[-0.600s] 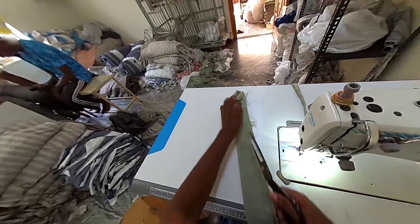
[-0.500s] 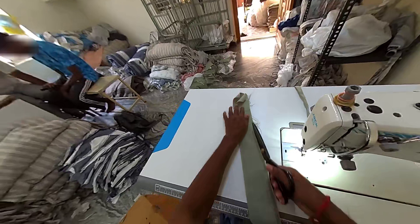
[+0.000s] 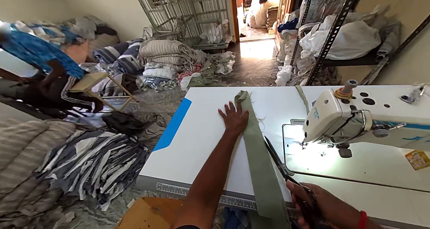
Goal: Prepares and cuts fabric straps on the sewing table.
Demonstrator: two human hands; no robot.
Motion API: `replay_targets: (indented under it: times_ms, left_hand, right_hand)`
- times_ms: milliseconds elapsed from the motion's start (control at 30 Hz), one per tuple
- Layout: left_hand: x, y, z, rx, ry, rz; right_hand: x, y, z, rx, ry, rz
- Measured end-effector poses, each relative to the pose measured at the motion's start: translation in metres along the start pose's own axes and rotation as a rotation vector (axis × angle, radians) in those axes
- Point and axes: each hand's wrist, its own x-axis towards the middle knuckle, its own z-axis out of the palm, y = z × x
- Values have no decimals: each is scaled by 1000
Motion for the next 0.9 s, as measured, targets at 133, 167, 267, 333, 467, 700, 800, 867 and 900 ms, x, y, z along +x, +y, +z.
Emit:
replay_targets:
  times_ms: [133,167,267,333,467,700,800,867,900]
  left_hand:
    - [-3,3,-2,2,-6,-10]
    - [-4,3,-2,10,-7,-12]
    - [-7,4,-4,16,-10,-15]
    - [-9,2,-7,-20,3,-1]
    - [-8,3,-6,-14,-6,-10]
    - [-7,3,-6,1,-20,-15]
    - [-7,2,-6,-2,-8,-17]
    - [-6,1,-4,3,-4,-17]
    - [-6,1,-4,9,-5,-19]
  right_hand:
    - [21,-43,9,-167,63,71]
    - [32,-53,10,-195,91,71]
    - [62,-72,13,-264,189,49]
    - [72,-79,17,-299,247,43]
    - [75,-80,21,-304,304,33]
    - [78,-81,23,-326,357,45]
    - [75,-81,27,-415,371,54]
    - [73,-81,28,-488,377,68]
    - [73,-81,29,-512,383,72]
